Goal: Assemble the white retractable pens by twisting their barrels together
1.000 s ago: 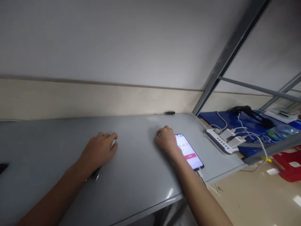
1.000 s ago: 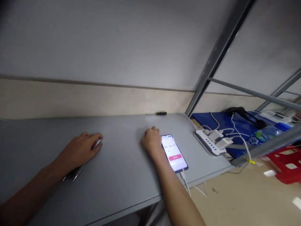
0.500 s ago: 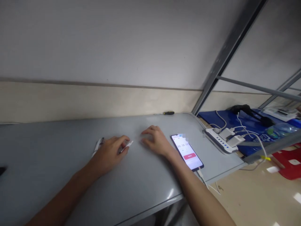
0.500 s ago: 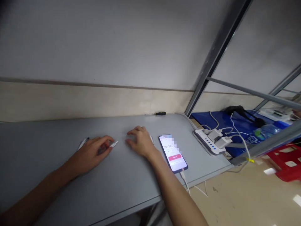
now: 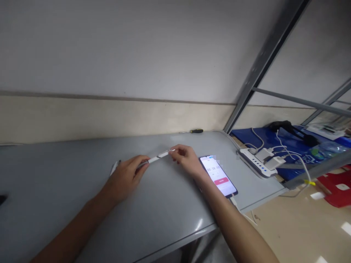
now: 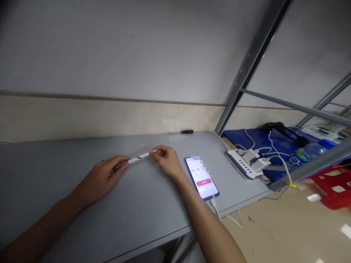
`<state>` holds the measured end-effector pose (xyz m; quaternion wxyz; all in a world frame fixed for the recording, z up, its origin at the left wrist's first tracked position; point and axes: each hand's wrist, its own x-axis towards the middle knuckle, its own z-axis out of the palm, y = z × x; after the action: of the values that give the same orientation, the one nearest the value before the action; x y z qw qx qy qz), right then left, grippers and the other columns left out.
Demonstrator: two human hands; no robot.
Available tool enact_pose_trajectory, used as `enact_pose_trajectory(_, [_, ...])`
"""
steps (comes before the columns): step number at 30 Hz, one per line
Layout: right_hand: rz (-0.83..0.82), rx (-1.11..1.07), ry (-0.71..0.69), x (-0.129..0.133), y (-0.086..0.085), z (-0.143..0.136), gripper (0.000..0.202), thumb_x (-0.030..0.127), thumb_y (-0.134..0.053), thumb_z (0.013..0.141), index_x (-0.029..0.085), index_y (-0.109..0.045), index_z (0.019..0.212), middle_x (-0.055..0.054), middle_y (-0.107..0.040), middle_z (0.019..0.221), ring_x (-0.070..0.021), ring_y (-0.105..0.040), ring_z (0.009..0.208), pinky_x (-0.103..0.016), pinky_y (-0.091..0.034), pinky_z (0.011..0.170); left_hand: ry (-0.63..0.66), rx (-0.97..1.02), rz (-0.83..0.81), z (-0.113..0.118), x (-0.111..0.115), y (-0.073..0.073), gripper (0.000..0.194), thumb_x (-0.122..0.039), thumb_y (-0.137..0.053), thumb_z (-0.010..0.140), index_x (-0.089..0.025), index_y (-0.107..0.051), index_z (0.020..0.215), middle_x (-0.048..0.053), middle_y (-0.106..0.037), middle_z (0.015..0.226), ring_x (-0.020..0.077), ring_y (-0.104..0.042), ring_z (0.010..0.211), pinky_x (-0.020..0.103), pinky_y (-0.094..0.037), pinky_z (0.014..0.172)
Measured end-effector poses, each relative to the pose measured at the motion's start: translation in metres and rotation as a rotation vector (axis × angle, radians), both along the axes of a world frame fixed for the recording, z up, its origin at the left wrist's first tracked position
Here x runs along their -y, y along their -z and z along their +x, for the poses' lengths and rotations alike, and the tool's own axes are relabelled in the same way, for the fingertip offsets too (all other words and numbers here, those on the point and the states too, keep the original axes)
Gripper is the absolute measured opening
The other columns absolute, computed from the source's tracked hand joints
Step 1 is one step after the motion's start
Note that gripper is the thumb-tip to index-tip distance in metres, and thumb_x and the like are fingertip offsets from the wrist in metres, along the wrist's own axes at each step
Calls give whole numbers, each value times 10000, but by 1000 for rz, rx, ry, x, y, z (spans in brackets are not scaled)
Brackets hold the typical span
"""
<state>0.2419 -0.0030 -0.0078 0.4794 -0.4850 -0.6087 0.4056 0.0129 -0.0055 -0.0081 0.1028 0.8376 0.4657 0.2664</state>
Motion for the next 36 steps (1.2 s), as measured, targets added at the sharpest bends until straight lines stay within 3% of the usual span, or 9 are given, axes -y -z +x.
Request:
enact_pose_trajectory(10, [-128,85,-210,6,-3,-1,413,498,-533,905,160,-568,669,39,-454,589,-98,-396,560,-256,-279,566,61,-81,216,-6,-8,2,347,-365,-312,1003,-173,-599,1030,63,-658,952,218,-601,904,368,-453,842])
enact_pose_trajectory(16, [-197,-53,-278,3,-3,4,412,534,-577,873,151,-615,726,28,-489,622,-98,-414,570,-248,-300,569,66,-226,361,-6,-7,-3,369,-329,-295,1006,-180,-618,905,63,-631,818,231,-542,801,377,-433,753])
enact_pose_trajectory(22, [-339,-92,-305,4,-2,3,478,599,-546,868,155,-627,711,12,-501,618,-101,-411,541,-249,-298,534,49,-278,379,-3,-2,-11,357,-286,-299,992,-211,-597,811,60,-616,728,230,-498,732,371,-378,683])
enact_pose_trajectory(27, [-163,11,-315,7,-5,2,429,557,-571,868,168,-592,686,31,-441,594,-105,-371,560,-246,-294,545,38,-198,297,-3,1,-13,296,-169,-324,910,-217,-535,708,40,-553,640,218,-478,684,364,-374,688])
enact_pose_trajectory(32, [131,90,-202,8,-4,-1,259,416,-598,886,176,-695,868,-12,-625,794,-135,-507,713,-254,-384,662,1,-122,193,-4,-2,-4,251,-164,-325,880,-211,-524,733,30,-548,659,204,-505,667,335,-392,671])
enact_pose_trajectory(36, [113,61,-125,6,0,-2,303,376,-688,819,186,-703,1054,-44,-677,982,-141,-546,768,-265,-423,716,-10,-126,148,-2,-4,3,289,-231,-310,928,-206,-561,787,42,-582,718,213,-538,717,341,-406,699])
